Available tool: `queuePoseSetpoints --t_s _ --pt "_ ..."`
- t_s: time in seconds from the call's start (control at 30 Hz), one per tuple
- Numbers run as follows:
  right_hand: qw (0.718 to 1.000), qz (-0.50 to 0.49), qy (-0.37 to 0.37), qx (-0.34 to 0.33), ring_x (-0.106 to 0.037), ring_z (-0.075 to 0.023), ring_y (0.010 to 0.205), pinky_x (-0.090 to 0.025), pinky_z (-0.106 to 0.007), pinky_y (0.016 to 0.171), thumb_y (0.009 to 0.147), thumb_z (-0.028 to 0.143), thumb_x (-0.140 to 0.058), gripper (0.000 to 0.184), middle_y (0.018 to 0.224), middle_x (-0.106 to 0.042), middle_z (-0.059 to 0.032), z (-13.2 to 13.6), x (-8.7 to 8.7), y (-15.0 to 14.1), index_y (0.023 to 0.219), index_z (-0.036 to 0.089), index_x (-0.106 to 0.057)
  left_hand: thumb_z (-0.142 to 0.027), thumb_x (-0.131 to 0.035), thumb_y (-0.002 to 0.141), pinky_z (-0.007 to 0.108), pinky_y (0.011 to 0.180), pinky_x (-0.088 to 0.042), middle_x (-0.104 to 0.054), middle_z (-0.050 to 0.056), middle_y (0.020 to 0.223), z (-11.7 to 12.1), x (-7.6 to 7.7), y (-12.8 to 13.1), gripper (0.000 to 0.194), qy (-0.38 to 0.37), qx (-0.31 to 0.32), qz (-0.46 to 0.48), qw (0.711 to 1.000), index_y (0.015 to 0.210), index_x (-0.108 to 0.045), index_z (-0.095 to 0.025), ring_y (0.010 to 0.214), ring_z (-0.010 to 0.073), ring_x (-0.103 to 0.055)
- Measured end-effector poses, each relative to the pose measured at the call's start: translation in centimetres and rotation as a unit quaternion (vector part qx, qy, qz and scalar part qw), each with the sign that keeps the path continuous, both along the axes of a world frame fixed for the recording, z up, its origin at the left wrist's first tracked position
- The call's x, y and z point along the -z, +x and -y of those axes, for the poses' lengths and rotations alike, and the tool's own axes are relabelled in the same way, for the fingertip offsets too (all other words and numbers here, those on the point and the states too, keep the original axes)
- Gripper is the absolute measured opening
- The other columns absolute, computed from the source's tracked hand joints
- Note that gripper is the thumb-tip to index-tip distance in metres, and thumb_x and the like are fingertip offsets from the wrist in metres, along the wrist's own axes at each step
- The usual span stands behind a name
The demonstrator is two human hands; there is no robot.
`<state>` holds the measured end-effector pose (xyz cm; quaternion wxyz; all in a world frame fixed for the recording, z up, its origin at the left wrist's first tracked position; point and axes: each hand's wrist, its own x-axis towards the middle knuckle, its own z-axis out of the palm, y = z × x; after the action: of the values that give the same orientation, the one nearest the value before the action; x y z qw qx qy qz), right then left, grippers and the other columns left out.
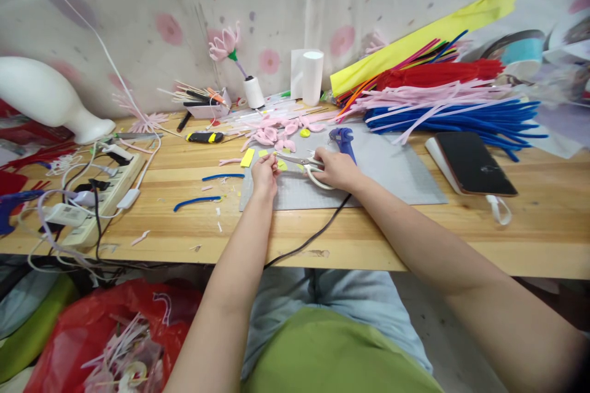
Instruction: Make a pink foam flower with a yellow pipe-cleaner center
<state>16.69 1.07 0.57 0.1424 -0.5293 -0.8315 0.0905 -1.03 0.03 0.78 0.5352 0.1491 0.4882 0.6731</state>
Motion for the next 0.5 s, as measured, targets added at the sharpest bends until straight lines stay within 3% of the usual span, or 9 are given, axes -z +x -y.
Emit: queuePoseSetpoints --t_s 0.2,0.5 --pt "1.0 0.02 0.012 0.008 -0.06 -0.0226 0.073 -0.027 -0.028 0.055 0.08 0.053 -0.051 0.04 0.08 -0.067 -0.0084 -0.1 0.33 -0.13 0.099 0.019 -0.055 -0.004 -0.056 0.076 0.013 0.04 -0.031 -0.046 -0.005 0.051 -0.02 0.06 0.05 0.013 0.001 -0.004 -0.008 1.0 0.066 -0.055 -0.012 0.039 0.0008 -0.037" --pt "0.999 0.032 0.013 0.007 -0.061 -0.0221 0.074 -0.026 -0.028 0.054 0.08 0.051 -0.052 0.039 0.083 -0.068 -0.0074 0.23 0.09 -0.07 0.102 0.02 -0.054 -0.007 -0.061 0.071 0.014 0.042 -0.033 -0.046 -0.006 0.049 0.08 0.12 0.27 0.011 0.0 -0.029 -0.053 0.998 0.065 -0.055 -0.013 0.04 0.0016 -0.037"
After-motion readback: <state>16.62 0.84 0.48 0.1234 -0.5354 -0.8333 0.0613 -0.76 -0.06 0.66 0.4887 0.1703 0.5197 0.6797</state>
